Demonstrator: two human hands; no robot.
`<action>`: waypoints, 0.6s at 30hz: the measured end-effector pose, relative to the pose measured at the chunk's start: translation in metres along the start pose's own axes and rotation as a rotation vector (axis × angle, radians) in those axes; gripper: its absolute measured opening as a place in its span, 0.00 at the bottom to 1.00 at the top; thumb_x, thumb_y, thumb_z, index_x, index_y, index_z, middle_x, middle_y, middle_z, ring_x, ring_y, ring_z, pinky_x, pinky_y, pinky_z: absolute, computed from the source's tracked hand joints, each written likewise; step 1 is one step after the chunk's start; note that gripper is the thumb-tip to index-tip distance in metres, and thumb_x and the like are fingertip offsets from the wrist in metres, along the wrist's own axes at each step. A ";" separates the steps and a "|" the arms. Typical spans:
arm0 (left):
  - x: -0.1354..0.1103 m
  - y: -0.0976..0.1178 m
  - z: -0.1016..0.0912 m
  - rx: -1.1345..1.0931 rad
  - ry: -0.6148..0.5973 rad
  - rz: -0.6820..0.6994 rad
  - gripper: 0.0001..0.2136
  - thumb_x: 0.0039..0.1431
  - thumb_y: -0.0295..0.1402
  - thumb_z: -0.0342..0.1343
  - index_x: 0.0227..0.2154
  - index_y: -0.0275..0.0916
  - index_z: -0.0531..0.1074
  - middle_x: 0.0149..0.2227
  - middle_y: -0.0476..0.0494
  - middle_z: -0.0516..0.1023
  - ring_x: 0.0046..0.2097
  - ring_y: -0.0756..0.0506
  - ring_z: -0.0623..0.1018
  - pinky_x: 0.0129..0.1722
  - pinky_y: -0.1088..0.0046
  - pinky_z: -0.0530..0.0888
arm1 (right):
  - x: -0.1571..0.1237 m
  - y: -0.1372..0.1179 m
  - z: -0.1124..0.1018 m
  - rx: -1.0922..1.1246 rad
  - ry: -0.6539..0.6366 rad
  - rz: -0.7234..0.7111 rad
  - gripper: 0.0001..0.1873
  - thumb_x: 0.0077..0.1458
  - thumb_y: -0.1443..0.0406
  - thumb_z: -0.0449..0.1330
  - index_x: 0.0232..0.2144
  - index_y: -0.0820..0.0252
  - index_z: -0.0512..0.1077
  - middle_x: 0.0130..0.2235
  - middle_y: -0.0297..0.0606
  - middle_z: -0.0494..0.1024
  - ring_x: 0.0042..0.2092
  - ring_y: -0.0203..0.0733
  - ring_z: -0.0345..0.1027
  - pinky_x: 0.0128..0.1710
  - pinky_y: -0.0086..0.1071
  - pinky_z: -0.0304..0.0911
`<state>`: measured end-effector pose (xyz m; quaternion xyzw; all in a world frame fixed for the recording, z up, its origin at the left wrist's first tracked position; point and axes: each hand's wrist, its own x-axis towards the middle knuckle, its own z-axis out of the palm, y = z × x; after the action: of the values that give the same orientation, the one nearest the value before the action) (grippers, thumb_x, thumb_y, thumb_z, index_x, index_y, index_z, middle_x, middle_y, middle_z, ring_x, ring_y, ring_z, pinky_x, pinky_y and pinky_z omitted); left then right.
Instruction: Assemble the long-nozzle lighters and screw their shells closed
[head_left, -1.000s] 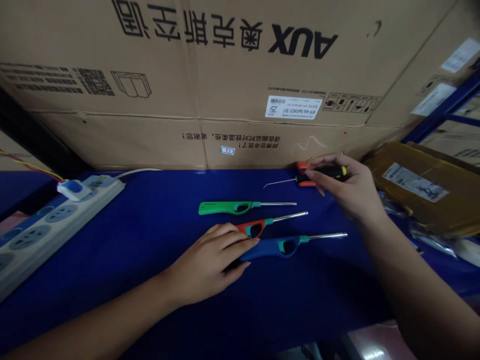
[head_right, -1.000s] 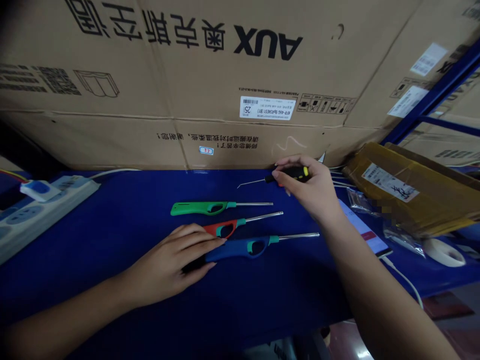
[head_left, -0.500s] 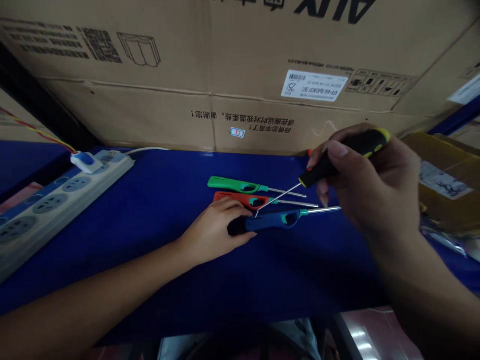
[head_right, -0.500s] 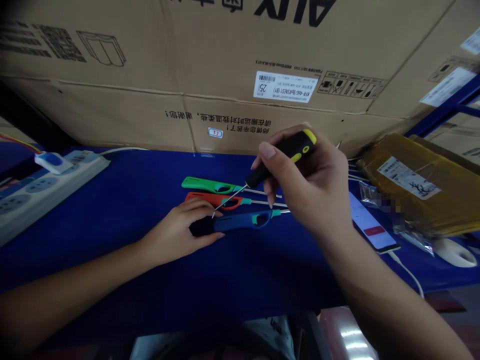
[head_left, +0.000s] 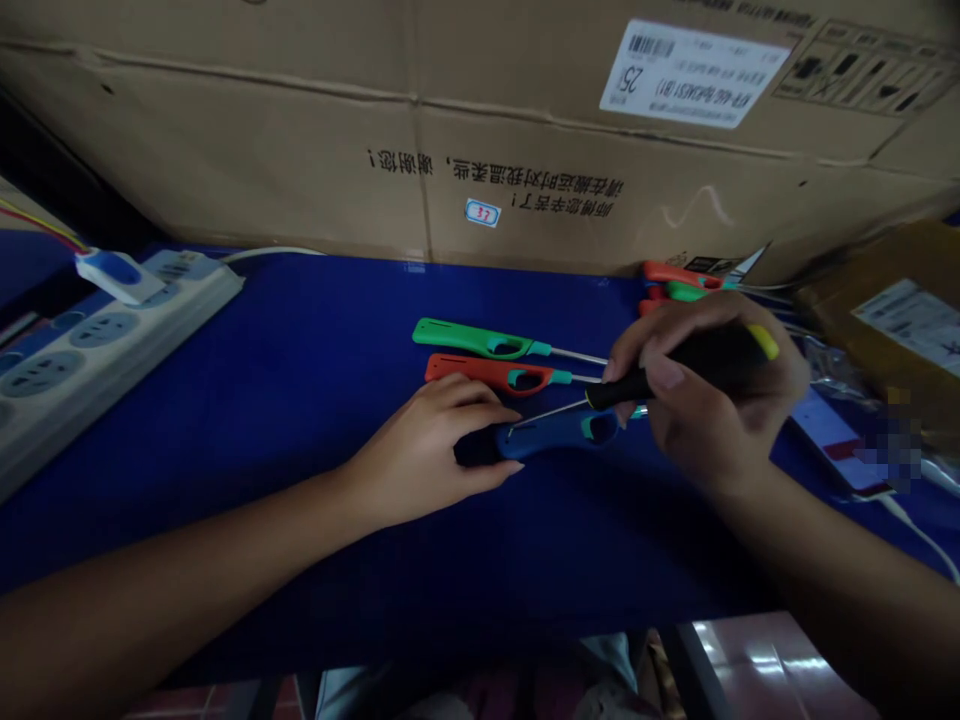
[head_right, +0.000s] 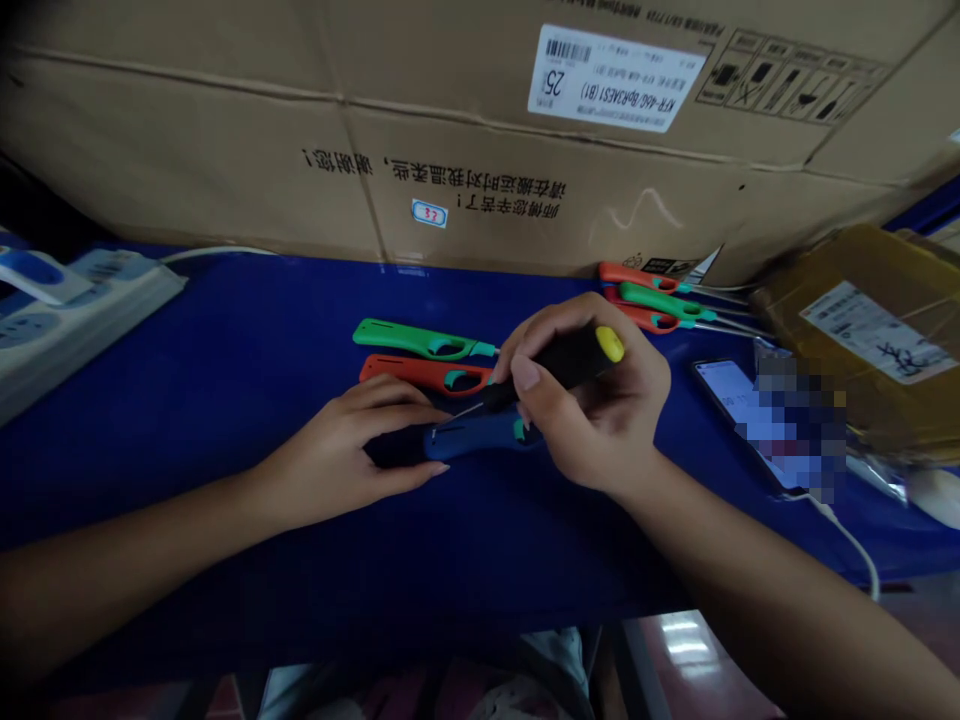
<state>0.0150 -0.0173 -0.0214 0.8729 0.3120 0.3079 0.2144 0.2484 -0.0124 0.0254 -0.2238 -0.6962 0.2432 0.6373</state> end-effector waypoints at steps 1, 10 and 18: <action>0.000 0.000 0.000 0.001 -0.001 0.000 0.16 0.57 0.36 0.68 0.47 0.39 0.79 0.44 0.43 0.80 0.46 0.42 0.79 0.49 0.61 0.76 | 0.000 0.001 -0.001 0.004 -0.007 -0.021 0.04 0.55 0.71 0.65 0.33 0.59 0.75 0.28 0.33 0.78 0.23 0.36 0.69 0.18 0.31 0.63; 0.000 -0.001 0.001 -0.006 0.000 -0.001 0.15 0.57 0.36 0.68 0.47 0.39 0.79 0.44 0.43 0.80 0.46 0.42 0.79 0.49 0.59 0.76 | -0.001 -0.008 0.003 -0.016 -0.043 -0.002 0.05 0.55 0.69 0.67 0.34 0.55 0.76 0.27 0.33 0.76 0.27 0.41 0.73 0.24 0.36 0.67; 0.000 -0.001 0.001 -0.006 -0.001 -0.001 0.15 0.58 0.36 0.68 0.47 0.40 0.79 0.44 0.43 0.81 0.46 0.42 0.79 0.48 0.60 0.76 | -0.002 -0.012 0.004 -0.011 -0.047 0.048 0.07 0.54 0.70 0.65 0.35 0.52 0.78 0.27 0.34 0.76 0.27 0.44 0.73 0.24 0.38 0.68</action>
<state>0.0149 -0.0165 -0.0225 0.8722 0.3113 0.3085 0.2174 0.2448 -0.0234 0.0308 -0.2385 -0.7066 0.2598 0.6135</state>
